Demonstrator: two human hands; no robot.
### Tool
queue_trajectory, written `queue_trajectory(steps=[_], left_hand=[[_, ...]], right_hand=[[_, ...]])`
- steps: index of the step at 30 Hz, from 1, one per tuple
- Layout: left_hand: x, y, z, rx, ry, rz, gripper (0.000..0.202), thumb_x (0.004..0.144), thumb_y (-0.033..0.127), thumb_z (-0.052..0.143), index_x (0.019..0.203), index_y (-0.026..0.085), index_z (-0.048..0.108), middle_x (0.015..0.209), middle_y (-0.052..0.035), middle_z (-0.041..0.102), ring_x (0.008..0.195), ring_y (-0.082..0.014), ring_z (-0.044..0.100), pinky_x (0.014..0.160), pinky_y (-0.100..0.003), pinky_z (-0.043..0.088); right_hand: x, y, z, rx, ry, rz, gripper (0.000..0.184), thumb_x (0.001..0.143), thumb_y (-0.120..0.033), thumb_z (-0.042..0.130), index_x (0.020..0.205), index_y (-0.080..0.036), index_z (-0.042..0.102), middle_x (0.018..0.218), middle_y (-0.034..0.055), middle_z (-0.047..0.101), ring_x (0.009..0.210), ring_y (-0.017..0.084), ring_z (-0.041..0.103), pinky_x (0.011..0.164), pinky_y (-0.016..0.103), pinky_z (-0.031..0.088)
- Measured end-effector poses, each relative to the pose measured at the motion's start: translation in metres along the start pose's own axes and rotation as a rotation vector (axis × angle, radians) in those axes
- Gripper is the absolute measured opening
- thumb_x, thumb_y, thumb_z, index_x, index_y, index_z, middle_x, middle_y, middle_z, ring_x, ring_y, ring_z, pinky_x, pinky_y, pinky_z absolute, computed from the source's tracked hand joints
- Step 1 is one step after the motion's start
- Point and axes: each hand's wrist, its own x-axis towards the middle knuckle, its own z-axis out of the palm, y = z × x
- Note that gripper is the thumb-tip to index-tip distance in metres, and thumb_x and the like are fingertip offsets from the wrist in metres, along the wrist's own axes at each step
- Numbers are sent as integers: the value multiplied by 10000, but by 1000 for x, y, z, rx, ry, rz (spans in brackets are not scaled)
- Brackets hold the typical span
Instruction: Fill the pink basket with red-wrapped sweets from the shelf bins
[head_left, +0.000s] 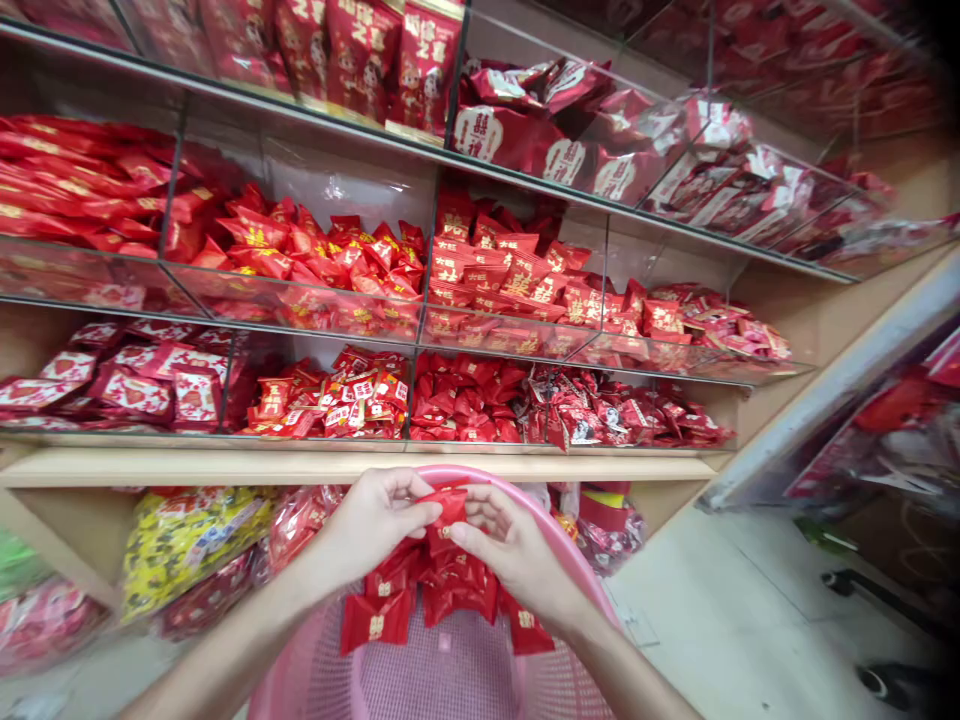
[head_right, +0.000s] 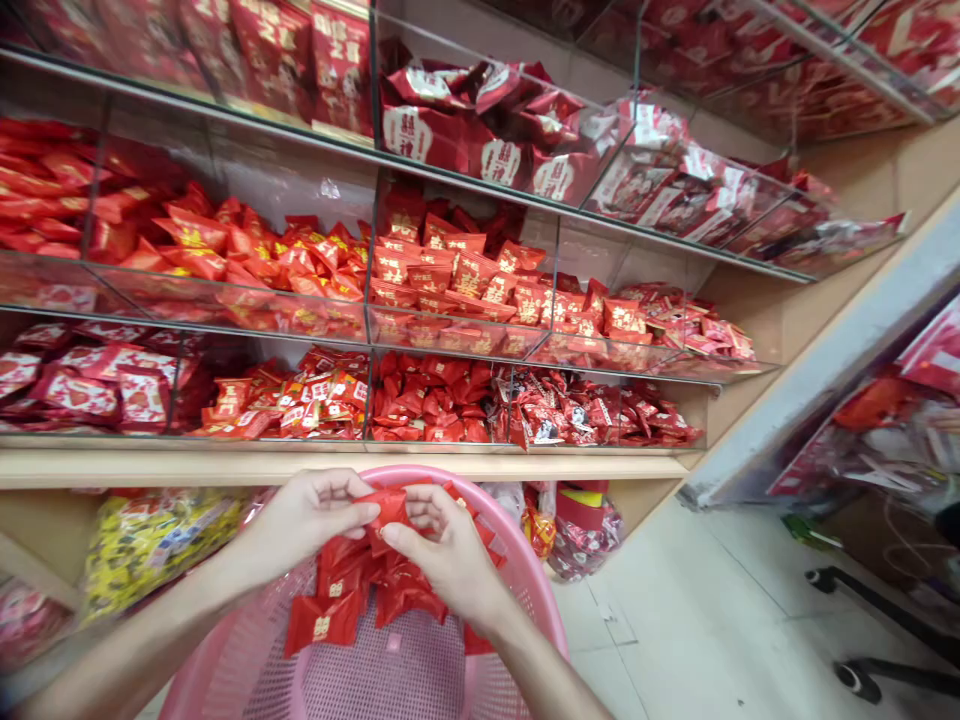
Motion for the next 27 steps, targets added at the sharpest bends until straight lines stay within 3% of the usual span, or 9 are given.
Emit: queue_trajectory(steps=[5, 10, 14, 17, 20, 23, 27], left_hand=[[-2, 0, -7, -49, 40, -52, 203, 657, 319, 679, 668, 148, 570, 616, 53, 582, 569, -88, 564, 601, -248, 499], [-15, -4, -12, 73, -161, -84, 253, 737, 388, 614, 684, 158, 524, 534, 36, 613, 462, -96, 570, 442, -200, 421], [-30, -14, -12, 95, -252, -124, 259, 764, 367, 575, 643, 163, 469, 529, 14, 629, 434, -89, 562, 420, -194, 404], [-36, -24, -8, 64, -243, -159, 263, 744, 361, 588, 630, 167, 452, 526, 30, 612, 415, -66, 527, 425, -191, 418], [-37, -31, -3, 5, -175, -177, 281, 717, 376, 603, 613, 177, 435, 504, 67, 550, 428, -70, 537, 428, -192, 428], [-37, -35, 1, -18, -136, -180, 300, 686, 394, 622, 602, 179, 430, 513, 79, 518, 446, -80, 552, 432, -199, 435], [-39, -43, 4, 40, -128, -180, 318, 718, 446, 584, 614, 180, 444, 513, 66, 534, 463, -91, 552, 447, -212, 443]], right_hand=[[3, -6, 2, -24, -52, -1, 284, 733, -365, 662, 957, -196, 613, 986, 27, 638, 937, 177, 571, 876, 338, 427], [-2, -9, -3, -30, -246, 51, 235, 735, -358, 662, 915, -209, 641, 909, -2, 643, 841, 150, 582, 789, 307, 456], [-18, 4, -2, -62, -358, 116, 269, 726, -387, 666, 915, -197, 639, 877, 7, 645, 795, 151, 593, 751, 317, 476], [-32, 12, 3, -309, -288, 36, 439, 716, -438, 664, 1086, -216, 582, 1054, 49, 620, 980, 204, 567, 871, 378, 450], [-41, 17, 10, -665, -212, -63, 653, 687, -476, 681, 1252, -226, 472, 1253, 94, 520, 1183, 272, 437, 1013, 471, 327], [-44, 20, 17, -871, -192, -97, 613, 736, -457, 642, 1268, -208, 467, 1246, 108, 531, 1199, 289, 427, 1037, 508, 284], [-44, 27, 15, -961, -198, -64, 560, 756, -396, 638, 1262, -215, 480, 1264, 106, 529, 1209, 298, 430, 1030, 506, 305]])
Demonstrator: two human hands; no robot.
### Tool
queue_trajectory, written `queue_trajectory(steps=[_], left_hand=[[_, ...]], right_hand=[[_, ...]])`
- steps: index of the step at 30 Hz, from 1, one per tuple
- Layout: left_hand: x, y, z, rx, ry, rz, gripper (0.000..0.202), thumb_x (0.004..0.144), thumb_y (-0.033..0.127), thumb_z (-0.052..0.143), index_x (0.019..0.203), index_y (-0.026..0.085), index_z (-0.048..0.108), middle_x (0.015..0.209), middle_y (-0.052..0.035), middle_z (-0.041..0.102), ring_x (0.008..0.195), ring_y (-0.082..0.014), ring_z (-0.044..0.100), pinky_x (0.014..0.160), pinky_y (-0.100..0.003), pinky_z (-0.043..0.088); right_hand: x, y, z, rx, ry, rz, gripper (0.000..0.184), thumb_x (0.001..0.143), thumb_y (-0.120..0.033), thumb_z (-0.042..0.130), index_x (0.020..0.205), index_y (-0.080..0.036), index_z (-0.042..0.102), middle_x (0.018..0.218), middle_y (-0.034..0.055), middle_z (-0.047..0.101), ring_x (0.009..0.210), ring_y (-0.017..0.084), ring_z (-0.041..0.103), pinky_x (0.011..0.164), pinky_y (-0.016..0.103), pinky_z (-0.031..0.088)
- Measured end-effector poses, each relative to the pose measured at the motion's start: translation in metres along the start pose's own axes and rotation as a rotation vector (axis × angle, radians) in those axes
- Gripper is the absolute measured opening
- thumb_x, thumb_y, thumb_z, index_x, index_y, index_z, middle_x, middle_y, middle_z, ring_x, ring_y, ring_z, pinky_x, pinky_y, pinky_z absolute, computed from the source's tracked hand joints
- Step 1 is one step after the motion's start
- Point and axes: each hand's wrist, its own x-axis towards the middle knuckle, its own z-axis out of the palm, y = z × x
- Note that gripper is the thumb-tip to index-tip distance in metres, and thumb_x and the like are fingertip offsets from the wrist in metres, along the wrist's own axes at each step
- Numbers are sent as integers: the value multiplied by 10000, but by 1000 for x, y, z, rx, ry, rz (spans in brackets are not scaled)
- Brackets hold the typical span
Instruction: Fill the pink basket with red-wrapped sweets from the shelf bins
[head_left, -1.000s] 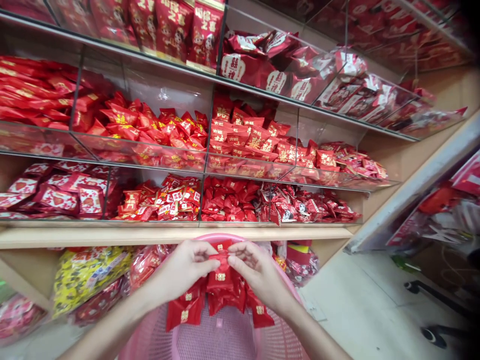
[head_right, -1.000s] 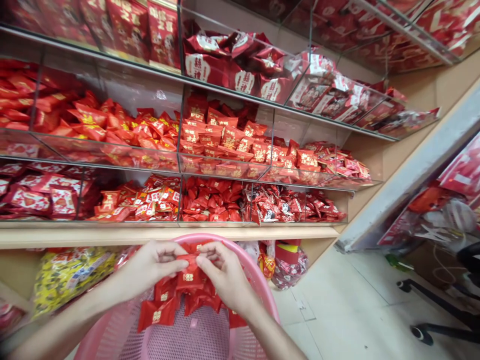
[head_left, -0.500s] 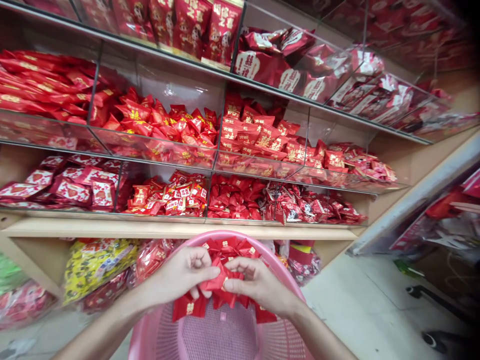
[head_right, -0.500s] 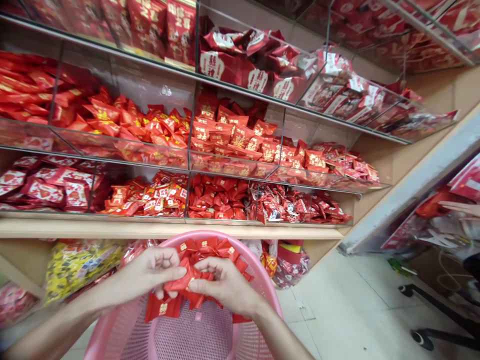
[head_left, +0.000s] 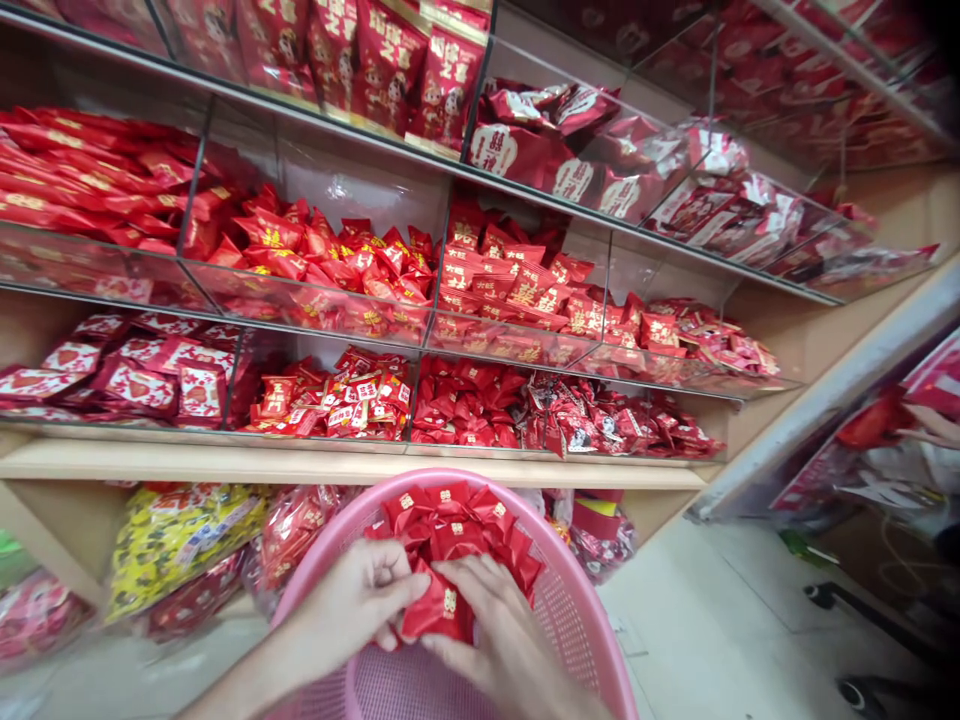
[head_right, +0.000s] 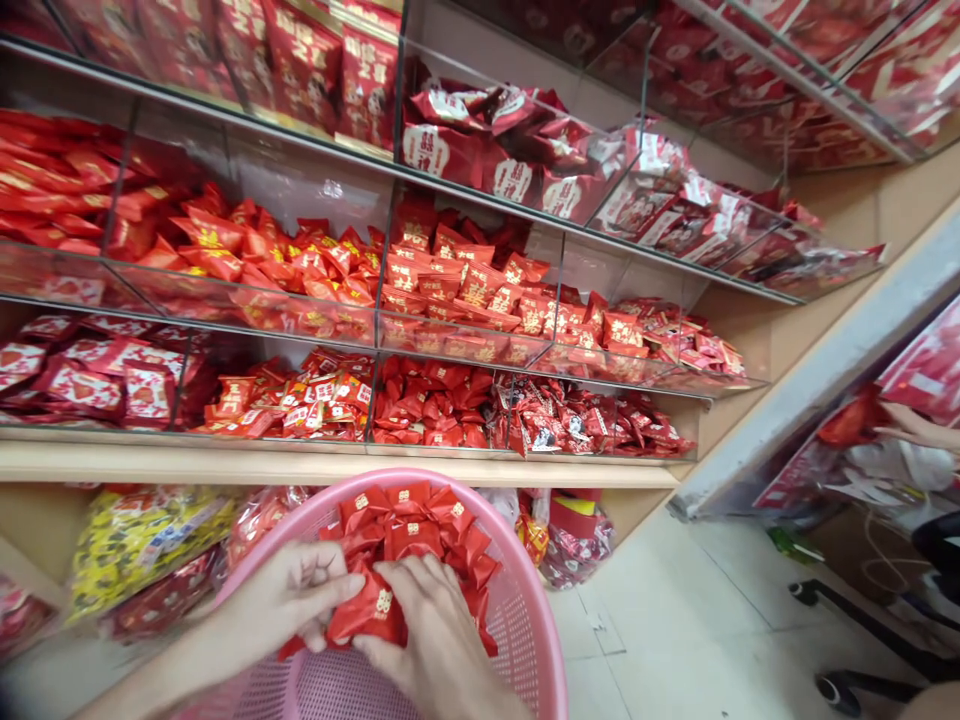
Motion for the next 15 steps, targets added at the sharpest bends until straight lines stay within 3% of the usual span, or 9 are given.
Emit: queue_trajectory(steps=[5, 9, 11, 15], left_hand=[[-9, 3, -12, 117, 92, 29, 370, 798, 491, 478, 639, 161, 527, 576, 3, 627, 529, -119, 601, 520, -238, 465], [-17, 6, -39, 113, 222, 106, 326, 789, 466, 506, 667, 173, 582, 679, -34, 700, 652, -172, 662, 601, -274, 509], [-19, 2, -54, 121, 337, 130, 315, 776, 470, 518, 684, 181, 605, 732, -45, 721, 682, -186, 668, 640, -289, 521], [-23, -14, -76, 169, 674, 156, 300, 724, 484, 556, 683, 196, 627, 874, -78, 733, 843, -242, 659, 780, -324, 508]], right_hand=[[-1, 16, -11, -35, -53, 16, 595, 743, -409, 646, 1275, -218, 463, 1298, 116, 487, 1228, 305, 396, 1028, 505, 297], [0, 26, -28, -17, -9, -49, 476, 758, -340, 644, 1206, -249, 510, 1135, 74, 534, 1079, 238, 482, 926, 393, 405], [0, 29, -34, -15, -8, -62, 454, 765, -322, 636, 1194, -240, 512, 1077, 67, 524, 1026, 222, 487, 887, 369, 420], [-6, 26, -37, -35, -64, -58, 445, 790, -367, 596, 1204, -230, 505, 1063, 76, 519, 990, 230, 486, 877, 396, 415]])
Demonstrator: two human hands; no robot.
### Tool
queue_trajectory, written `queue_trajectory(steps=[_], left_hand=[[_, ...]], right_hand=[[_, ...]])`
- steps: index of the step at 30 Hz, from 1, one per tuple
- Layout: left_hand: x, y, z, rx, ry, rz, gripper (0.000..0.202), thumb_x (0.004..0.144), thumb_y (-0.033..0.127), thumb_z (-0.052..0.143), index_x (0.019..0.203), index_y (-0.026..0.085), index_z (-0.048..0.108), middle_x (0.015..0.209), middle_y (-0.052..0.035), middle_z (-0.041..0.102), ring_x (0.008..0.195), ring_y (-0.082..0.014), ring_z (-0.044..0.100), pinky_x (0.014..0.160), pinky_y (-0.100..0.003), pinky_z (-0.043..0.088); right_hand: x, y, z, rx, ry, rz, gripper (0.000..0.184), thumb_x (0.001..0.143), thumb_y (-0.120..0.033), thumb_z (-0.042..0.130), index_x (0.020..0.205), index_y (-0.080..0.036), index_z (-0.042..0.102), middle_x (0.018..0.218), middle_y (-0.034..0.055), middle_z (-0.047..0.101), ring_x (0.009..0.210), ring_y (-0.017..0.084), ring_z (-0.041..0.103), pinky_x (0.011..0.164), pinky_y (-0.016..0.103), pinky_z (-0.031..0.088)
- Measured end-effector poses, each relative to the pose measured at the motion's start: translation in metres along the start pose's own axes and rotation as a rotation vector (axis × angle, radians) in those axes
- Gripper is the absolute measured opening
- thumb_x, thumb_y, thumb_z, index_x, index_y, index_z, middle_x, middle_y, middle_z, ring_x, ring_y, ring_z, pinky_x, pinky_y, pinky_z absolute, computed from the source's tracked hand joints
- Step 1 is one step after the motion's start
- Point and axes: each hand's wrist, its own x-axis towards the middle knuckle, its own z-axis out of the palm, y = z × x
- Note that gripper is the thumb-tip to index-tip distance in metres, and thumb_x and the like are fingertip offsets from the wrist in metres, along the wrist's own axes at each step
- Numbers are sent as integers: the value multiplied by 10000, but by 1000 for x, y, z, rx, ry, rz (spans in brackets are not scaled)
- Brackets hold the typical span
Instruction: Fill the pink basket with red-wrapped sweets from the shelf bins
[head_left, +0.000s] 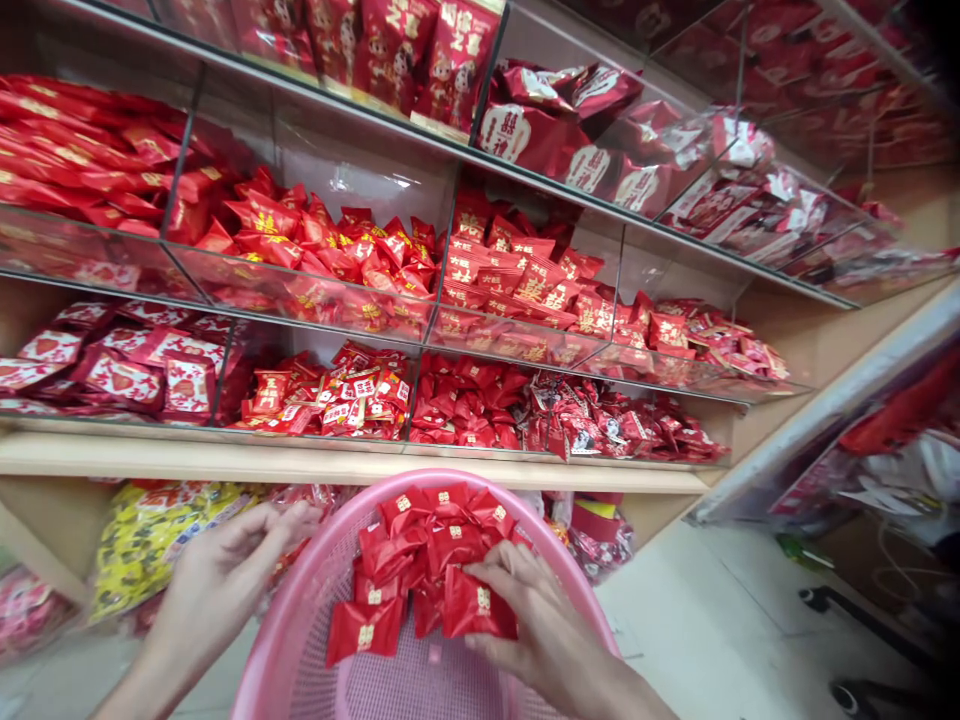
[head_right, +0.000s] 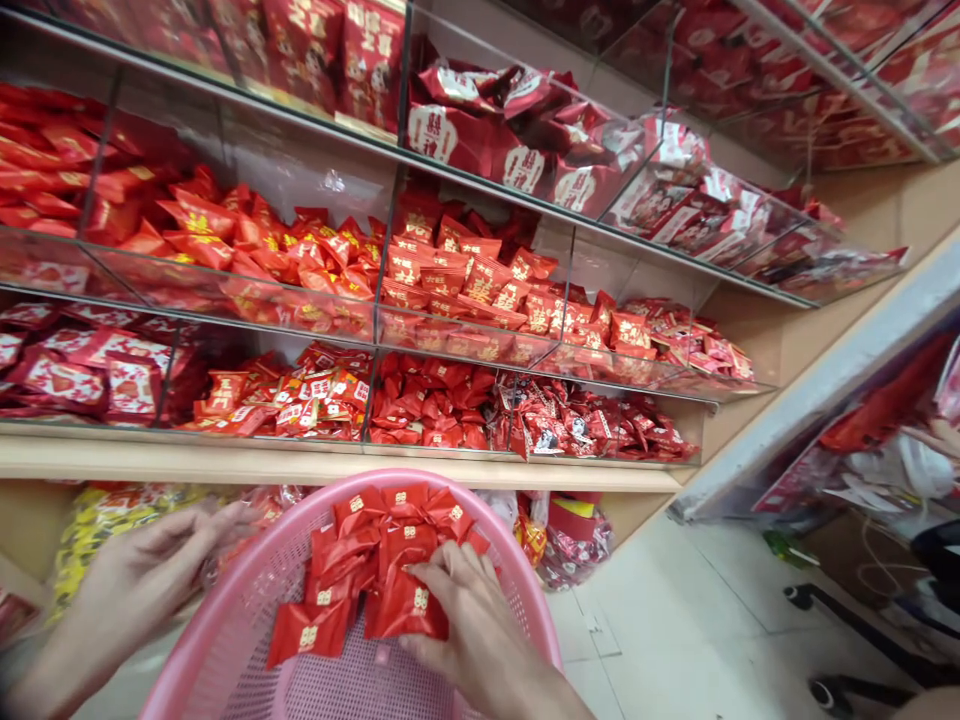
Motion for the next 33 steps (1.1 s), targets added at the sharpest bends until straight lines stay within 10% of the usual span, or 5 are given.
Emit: queue_trajectory(steps=[5, 12, 21, 33], left_hand=[[-5, -7, 1, 45, 84, -19, 246, 739, 430, 533, 748, 201, 622, 1074, -89, 689, 1070, -276, 573, 966, -358, 399], [-7, -7, 2, 243, -61, 87, 247, 802, 420, 448, 746, 215, 573, 1066, -85, 663, 981, -256, 601, 825, -319, 467], [-55, 32, 50, 1181, -753, 285, 335, 712, 63, 521, 982, 139, 704, 1183, -180, 622, 1077, -353, 565, 885, -490, 450], [-59, 8, 68, 1380, -880, 410, 512, 679, 32, 438, 1162, 86, 601, 1281, -270, 474, 1086, -406, 548, 853, -571, 432]], right_hand=[[-6, -9, 5, -27, -112, 63, 469, 757, -387, 631, 1197, -262, 525, 1132, 64, 525, 1074, 261, 463, 991, 460, 326], [-9, -4, 29, -22, -209, 7, 559, 690, -403, 689, 1213, -320, 507, 1118, 31, 543, 1116, 275, 472, 1056, 496, 246], [-19, 15, 44, -98, -229, -85, 620, 704, -633, 558, 1219, -292, 516, 1076, 67, 580, 1023, 278, 526, 977, 468, 348], [-33, 21, 35, -162, -159, -154, 480, 737, -562, 573, 1107, -256, 581, 953, 52, 613, 857, 240, 549, 758, 343, 431]])
